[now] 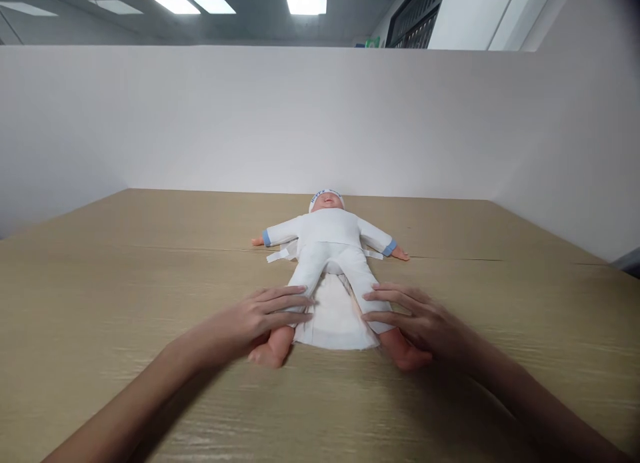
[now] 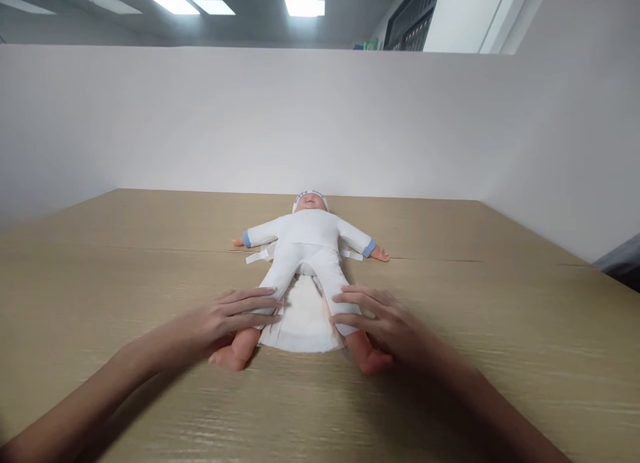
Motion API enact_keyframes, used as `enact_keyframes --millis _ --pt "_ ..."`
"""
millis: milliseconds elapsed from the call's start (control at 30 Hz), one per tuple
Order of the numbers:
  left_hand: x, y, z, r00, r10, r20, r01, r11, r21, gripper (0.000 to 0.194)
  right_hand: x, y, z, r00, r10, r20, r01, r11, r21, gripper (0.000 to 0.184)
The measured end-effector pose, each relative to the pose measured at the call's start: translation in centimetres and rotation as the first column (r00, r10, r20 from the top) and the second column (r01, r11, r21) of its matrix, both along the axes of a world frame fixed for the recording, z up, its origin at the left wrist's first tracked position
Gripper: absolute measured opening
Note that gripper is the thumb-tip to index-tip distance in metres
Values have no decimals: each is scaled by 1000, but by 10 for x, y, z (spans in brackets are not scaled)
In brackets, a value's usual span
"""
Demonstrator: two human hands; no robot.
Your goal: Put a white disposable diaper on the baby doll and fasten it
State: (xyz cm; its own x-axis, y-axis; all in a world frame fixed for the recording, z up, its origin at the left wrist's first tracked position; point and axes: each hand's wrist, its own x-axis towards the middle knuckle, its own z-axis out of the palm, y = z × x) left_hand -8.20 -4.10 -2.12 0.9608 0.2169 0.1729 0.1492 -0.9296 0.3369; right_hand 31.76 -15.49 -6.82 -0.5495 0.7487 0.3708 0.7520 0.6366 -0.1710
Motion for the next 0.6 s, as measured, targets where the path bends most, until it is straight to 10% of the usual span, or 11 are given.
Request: enact_keyframes --millis 300,600 --pt "20 -30 12 962 272 -30 -273 950 -151 44 -17 -17 25 991 -97 -93 73 969 -235 33" --pt "49 -48 -17 885 466 -22 -458 877 145 27 -69 -26 -12 956 -293 22 287 948 140 50"
